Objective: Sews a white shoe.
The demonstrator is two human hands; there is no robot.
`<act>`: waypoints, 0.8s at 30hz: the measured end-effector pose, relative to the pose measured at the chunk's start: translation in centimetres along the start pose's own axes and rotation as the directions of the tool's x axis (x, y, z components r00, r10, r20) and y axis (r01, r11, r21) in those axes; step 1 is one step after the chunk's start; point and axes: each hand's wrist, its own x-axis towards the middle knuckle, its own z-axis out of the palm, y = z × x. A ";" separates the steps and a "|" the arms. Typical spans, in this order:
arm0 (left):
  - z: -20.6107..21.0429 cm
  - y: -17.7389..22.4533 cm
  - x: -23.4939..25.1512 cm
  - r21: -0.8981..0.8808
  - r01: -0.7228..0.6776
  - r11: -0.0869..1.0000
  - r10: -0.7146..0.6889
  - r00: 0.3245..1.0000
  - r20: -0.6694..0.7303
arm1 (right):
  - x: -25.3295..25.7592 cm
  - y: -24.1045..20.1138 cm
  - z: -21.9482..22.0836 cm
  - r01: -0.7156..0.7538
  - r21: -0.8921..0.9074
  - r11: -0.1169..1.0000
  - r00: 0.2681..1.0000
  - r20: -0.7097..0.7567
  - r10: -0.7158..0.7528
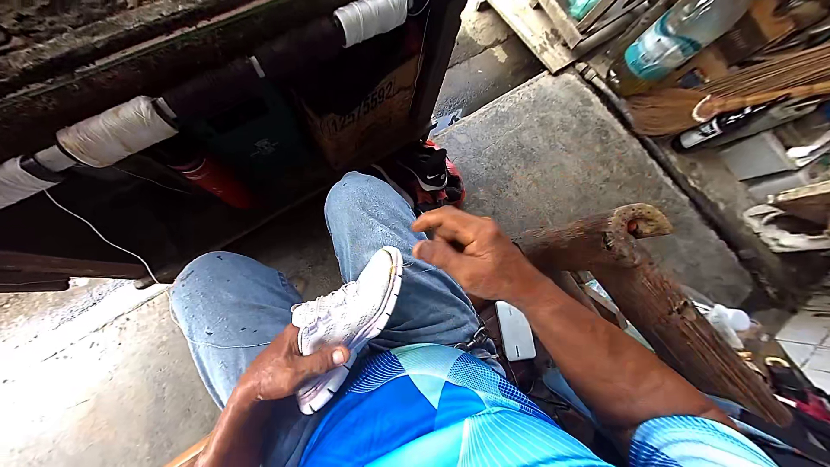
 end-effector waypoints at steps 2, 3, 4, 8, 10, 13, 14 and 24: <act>-0.1 0.8 -0.6 0.213 0.020 0.977 -0.014 0.999 -0.028 | 1.1 0.2 1.4 0.005 -0.005 1.000 0.998 0.070 -0.004; -0.2 1.0 -1.0 0.343 0.022 0.939 0.003 0.997 -0.071 | 1.6 0.2 1.7 -0.009 -0.014 1.000 0.995 0.101 0.010; -0.4 1.0 -1.5 0.479 0.029 0.878 0.030 0.993 -0.116 | 2.0 0.2 1.8 -0.023 -0.014 1.000 0.992 0.123 0.025; -1.0 1.2 -3.7 0.739 0.074 0.669 0.205 0.938 -0.280 | 2.7 0.2 1.8 -0.039 0.032 0.999 0.985 0.170 0.033; -1.3 1.6 -5.4 0.742 0.158 0.652 0.260 0.872 -0.414 | 2.8 0.2 1.9 -0.057 0.075 0.996 0.984 0.173 0.043; -2.5 2.1 -9.3 0.693 0.354 0.629 0.257 0.746 -0.615 | 2.8 0.2 1.9 -0.073 0.124 0.990 0.983 0.176 0.051; -3.1 2.2 -10.6 0.681 0.443 0.582 0.259 0.693 -0.672 | 2.8 0.2 1.9 -0.079 0.137 0.987 0.983 0.178 0.054; -1.2 2.1 -8.7 0.734 0.287 0.616 0.347 0.737 -0.580 | 1.8 1.1 1.3 -0.044 0.305 0.951 0.996 0.092 0.016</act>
